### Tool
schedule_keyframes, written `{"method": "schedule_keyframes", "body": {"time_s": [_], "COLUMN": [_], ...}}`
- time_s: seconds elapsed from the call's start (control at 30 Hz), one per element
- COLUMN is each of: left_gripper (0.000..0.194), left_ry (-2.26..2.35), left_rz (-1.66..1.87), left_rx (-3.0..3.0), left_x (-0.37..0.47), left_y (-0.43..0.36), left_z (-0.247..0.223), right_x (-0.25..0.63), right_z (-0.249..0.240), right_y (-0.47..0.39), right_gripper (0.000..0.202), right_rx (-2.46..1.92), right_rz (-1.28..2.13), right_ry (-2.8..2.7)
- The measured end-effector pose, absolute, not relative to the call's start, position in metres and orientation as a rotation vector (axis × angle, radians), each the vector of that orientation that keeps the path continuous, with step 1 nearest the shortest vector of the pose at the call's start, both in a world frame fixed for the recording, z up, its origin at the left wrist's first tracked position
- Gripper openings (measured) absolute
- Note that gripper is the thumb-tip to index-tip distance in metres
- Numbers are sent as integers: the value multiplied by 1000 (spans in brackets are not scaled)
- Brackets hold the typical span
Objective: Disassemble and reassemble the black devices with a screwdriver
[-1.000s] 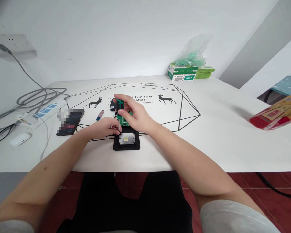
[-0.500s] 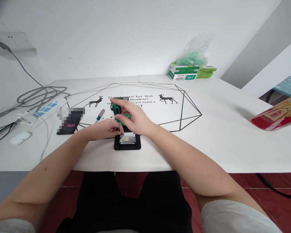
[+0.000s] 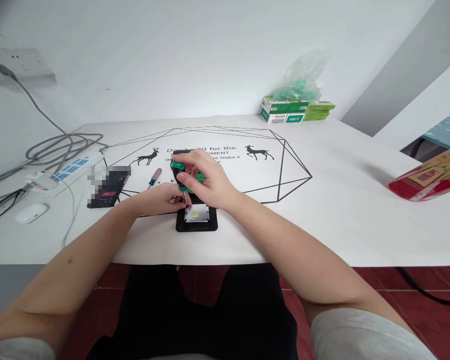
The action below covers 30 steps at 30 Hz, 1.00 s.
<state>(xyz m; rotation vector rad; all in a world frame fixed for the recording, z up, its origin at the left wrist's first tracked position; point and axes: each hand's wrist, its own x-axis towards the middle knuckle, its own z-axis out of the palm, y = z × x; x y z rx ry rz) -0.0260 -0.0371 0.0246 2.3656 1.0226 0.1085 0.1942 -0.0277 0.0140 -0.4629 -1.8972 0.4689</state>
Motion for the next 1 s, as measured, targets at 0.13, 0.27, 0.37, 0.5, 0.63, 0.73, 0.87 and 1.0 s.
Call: {"method": "schedule_keyframes", "body": {"time_s": [0.13, 0.27, 0.37, 0.5, 0.63, 0.73, 0.87, 1.0], "left_gripper": [21, 24, 23, 18, 17, 20, 24, 26], "left_ry": [1035, 1138, 1350, 1594, 1688, 1740, 1756, 1718], "left_rz": [247, 468, 569, 511, 364, 312, 316, 298], "left_rx": [2377, 2388, 2384, 2404, 2438, 2430, 2435, 2472], "left_x": [-29, -34, -39, -45, -48, -50, -53, -56], "left_y": [-36, -30, -22, -14, -9, -7, -3, -1], "left_z": [24, 22, 17, 12, 9, 7, 3, 0], "right_x": [189, 187, 188, 190, 192, 193, 196, 199], "right_z": [11, 8, 9, 10, 11, 11, 11, 13], "right_y": [-31, -33, -33, -32, -30, -27, -24, -24], "right_gripper": [42, 48, 44, 39, 38, 39, 41, 42], "right_rx": [-584, -670, -667, -611, -539, -518, -528, -554], "right_rz": [694, 734, 684, 590, 512, 404, 351, 390], "right_ry": [-1792, -1738, -1736, -1789, -1861, -1891, -1887, -1870]}}
